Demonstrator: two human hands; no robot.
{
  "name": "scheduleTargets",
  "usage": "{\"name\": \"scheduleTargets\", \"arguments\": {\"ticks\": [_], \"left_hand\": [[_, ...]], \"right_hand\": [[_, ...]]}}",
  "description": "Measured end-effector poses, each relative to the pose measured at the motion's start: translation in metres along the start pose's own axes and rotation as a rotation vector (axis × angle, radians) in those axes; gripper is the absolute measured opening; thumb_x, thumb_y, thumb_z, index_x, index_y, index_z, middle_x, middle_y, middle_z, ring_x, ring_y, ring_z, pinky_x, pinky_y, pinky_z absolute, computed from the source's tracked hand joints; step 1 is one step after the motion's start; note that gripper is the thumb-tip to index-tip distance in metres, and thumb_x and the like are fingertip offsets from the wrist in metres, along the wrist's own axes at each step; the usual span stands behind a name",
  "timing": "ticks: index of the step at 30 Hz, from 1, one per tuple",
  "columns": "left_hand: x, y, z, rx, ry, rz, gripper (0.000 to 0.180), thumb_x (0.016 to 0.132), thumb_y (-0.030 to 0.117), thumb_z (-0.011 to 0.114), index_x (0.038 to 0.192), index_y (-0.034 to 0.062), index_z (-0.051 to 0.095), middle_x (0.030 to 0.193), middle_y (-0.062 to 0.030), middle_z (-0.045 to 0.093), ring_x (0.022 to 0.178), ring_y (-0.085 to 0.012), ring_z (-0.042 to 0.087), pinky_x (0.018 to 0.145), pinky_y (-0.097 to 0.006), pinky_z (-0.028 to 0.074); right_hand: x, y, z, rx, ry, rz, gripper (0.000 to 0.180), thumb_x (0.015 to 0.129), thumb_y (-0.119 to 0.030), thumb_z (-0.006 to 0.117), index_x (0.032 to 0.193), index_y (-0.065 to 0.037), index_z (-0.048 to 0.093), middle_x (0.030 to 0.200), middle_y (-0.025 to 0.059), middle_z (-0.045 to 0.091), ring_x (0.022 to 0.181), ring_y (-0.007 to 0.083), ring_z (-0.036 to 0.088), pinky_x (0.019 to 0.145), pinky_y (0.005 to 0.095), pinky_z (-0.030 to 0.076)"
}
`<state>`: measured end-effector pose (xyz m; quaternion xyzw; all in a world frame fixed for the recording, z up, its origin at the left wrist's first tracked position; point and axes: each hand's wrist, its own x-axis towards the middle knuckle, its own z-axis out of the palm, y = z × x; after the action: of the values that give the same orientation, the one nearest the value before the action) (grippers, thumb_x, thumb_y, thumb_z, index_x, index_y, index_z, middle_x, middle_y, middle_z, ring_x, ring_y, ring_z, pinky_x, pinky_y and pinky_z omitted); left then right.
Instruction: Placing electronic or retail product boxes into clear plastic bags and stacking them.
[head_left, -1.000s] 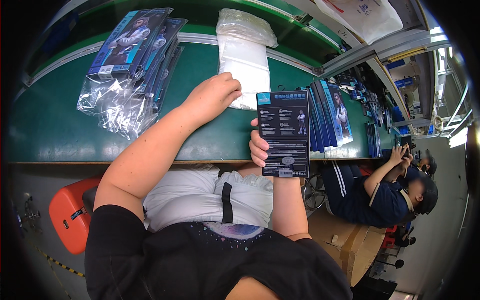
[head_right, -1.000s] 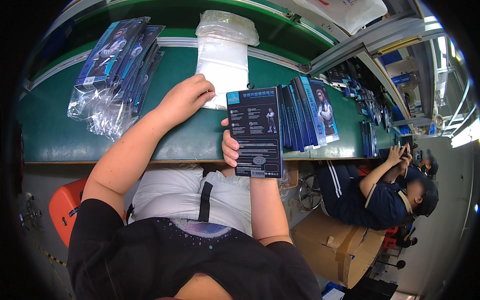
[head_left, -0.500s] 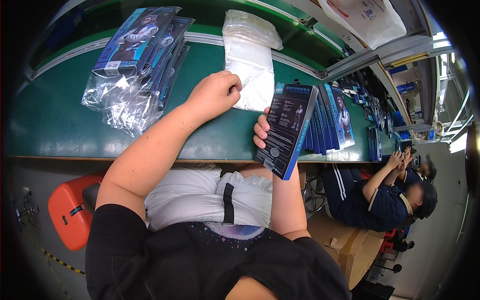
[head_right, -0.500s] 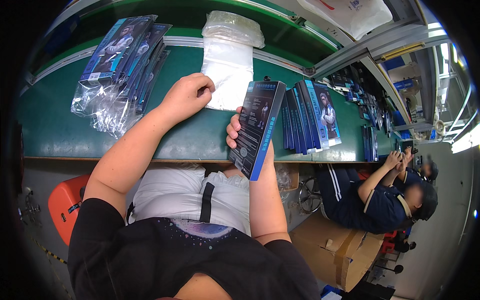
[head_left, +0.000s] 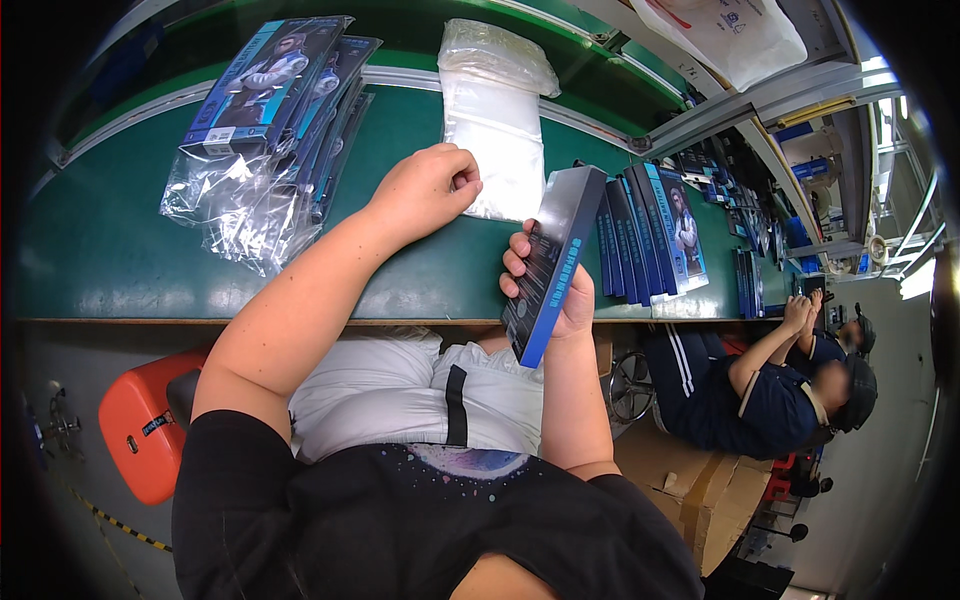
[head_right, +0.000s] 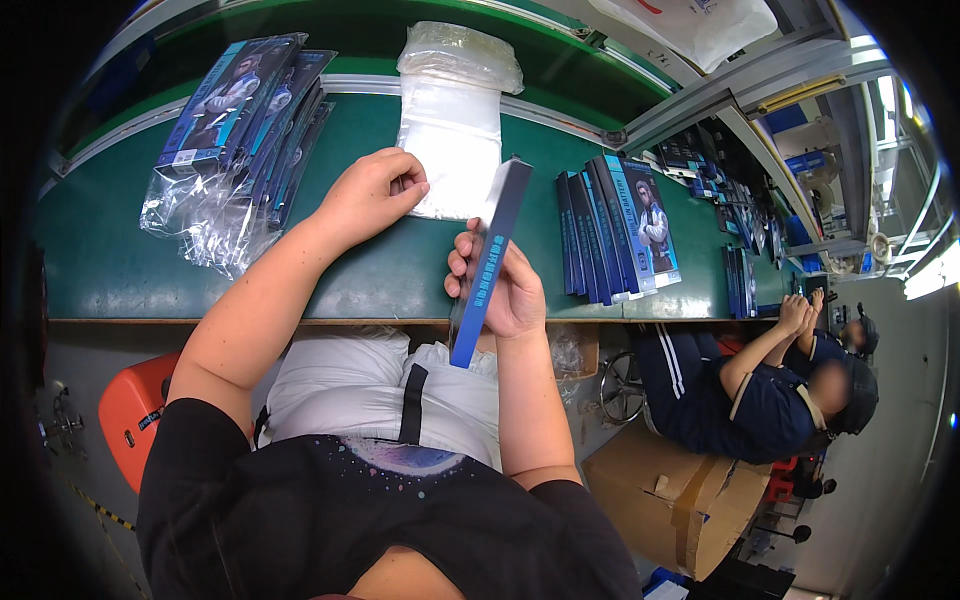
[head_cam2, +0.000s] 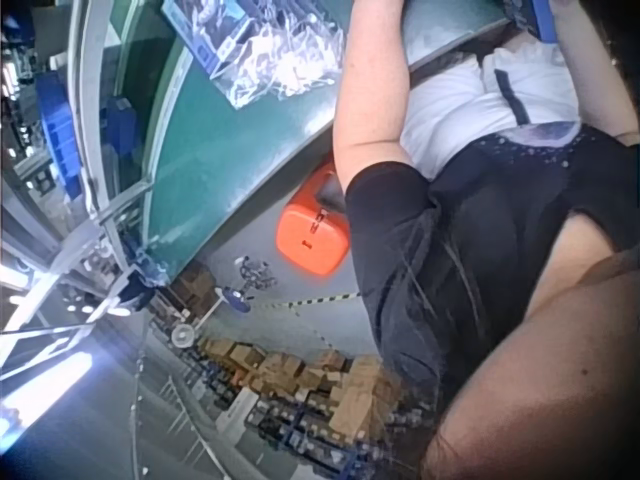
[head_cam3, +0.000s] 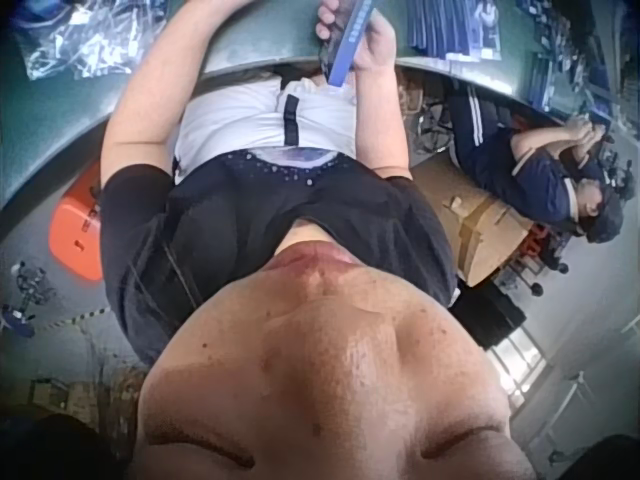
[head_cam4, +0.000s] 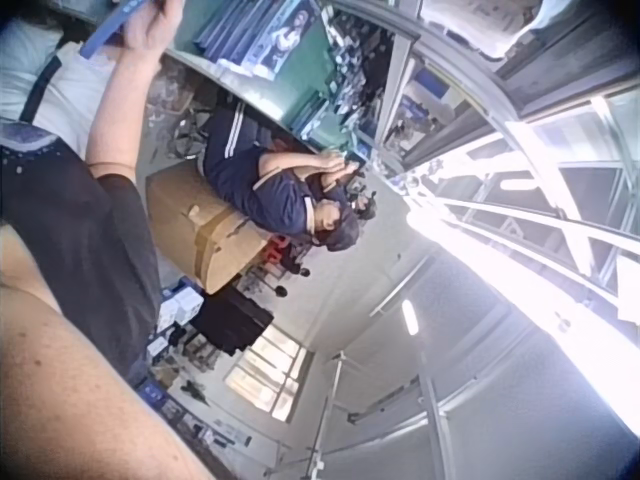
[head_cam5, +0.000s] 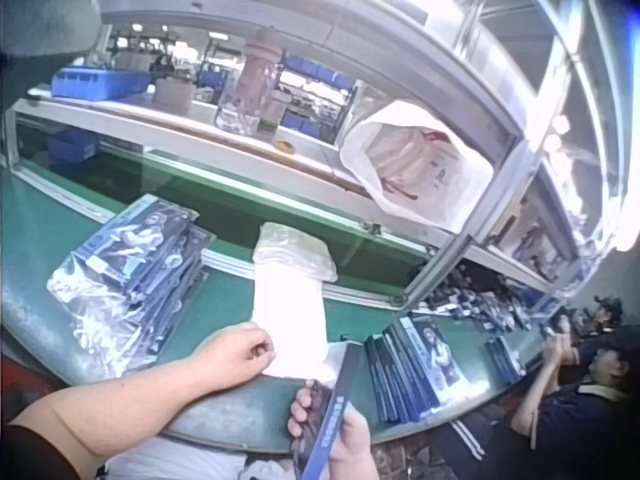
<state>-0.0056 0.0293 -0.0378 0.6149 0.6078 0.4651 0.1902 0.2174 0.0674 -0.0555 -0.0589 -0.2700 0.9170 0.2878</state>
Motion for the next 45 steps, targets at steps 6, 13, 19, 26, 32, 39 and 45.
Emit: {"name": "scheduleTargets", "arguments": {"ticks": [6,13,19,26,32,39,45], "left_hand": [[-0.001,-0.003,-0.002,0.017,-0.007,-0.002,0.011,0.082,0.010,0.064,0.085,-0.0004,0.064,0.079,-0.0099,0.059,0.069,-0.0189,0.058,0.065,-0.031,0.048],[-0.001,-0.002,-0.003,0.049,-0.059,0.015,0.011,0.082,0.010,0.062,0.086,-0.0008,0.063,0.081,-0.0112,0.060,0.071,-0.0212,0.060,0.067,-0.033,0.049],[-0.003,-0.003,-0.004,0.085,-0.089,0.032,0.010,0.082,0.009,0.062,0.087,0.0004,0.061,0.083,-0.0115,0.060,0.073,-0.0221,0.061,0.068,-0.033,0.049],[-0.003,-0.004,-0.004,0.087,-0.093,0.049,0.009,0.081,0.009,0.063,0.086,0.0010,0.061,0.083,-0.0115,0.060,0.075,-0.0228,0.062,0.069,-0.033,0.050],[-0.003,-0.005,-0.002,0.094,-0.077,0.049,0.009,0.081,0.010,0.063,0.085,0.0013,0.062,0.083,-0.0118,0.061,0.074,-0.0234,0.062,0.068,-0.034,0.050],[-0.004,-0.005,-0.002,0.092,-0.081,0.049,0.009,0.082,0.011,0.063,0.085,0.0020,0.062,0.082,-0.0124,0.060,0.075,-0.0241,0.061,0.068,-0.035,0.049],[-0.005,-0.002,-0.005,0.107,-0.083,0.039,0.011,0.082,0.013,0.062,0.085,0.0025,0.062,0.083,-0.0114,0.061,0.076,-0.0242,0.060,0.069,-0.035,0.048]], "right_hand": [[0.001,-0.001,0.005,0.033,-0.066,0.052,0.049,0.093,-0.027,0.055,0.129,0.003,0.042,0.101,0.0130,0.053,0.084,0.0223,0.055,0.066,0.0374,0.050],[-0.001,0.001,0.006,-0.014,-0.017,0.009,0.048,0.092,-0.026,0.056,0.129,0.002,0.042,0.100,0.0138,0.053,0.083,0.0233,0.055,0.064,0.0372,0.050],[-0.001,0.002,0.008,-0.076,0.002,-0.030,0.043,0.094,-0.024,0.054,0.126,0.003,0.044,0.097,0.0136,0.053,0.080,0.0231,0.054,0.064,0.0361,0.048],[-0.001,0.002,0.007,-0.071,0.020,-0.035,0.038,0.096,-0.022,0.050,0.123,0.004,0.046,0.093,0.0117,0.051,0.079,0.0220,0.050,0.063,0.0343,0.046],[-0.006,0.004,0.006,0.089,0.061,-0.047,0.034,0.099,-0.025,0.044,0.119,0.002,0.047,0.097,0.0108,0.048,0.083,0.0224,0.049,0.063,0.0349,0.047],[-0.019,-0.005,0.064,0.290,-0.332,0.060,0.040,0.094,-0.028,0.053,0.119,0.001,0.043,0.104,0.0157,0.047,0.081,0.0293,0.056,0.064,0.0422,0.055],[-0.029,-0.028,0.111,0.250,-0.708,0.180,0.024,0.095,-0.013,0.051,0.111,0.002,0.041,0.111,0.0242,0.055,0.081,0.0384,0.067,0.058,0.0433,0.056]]}}
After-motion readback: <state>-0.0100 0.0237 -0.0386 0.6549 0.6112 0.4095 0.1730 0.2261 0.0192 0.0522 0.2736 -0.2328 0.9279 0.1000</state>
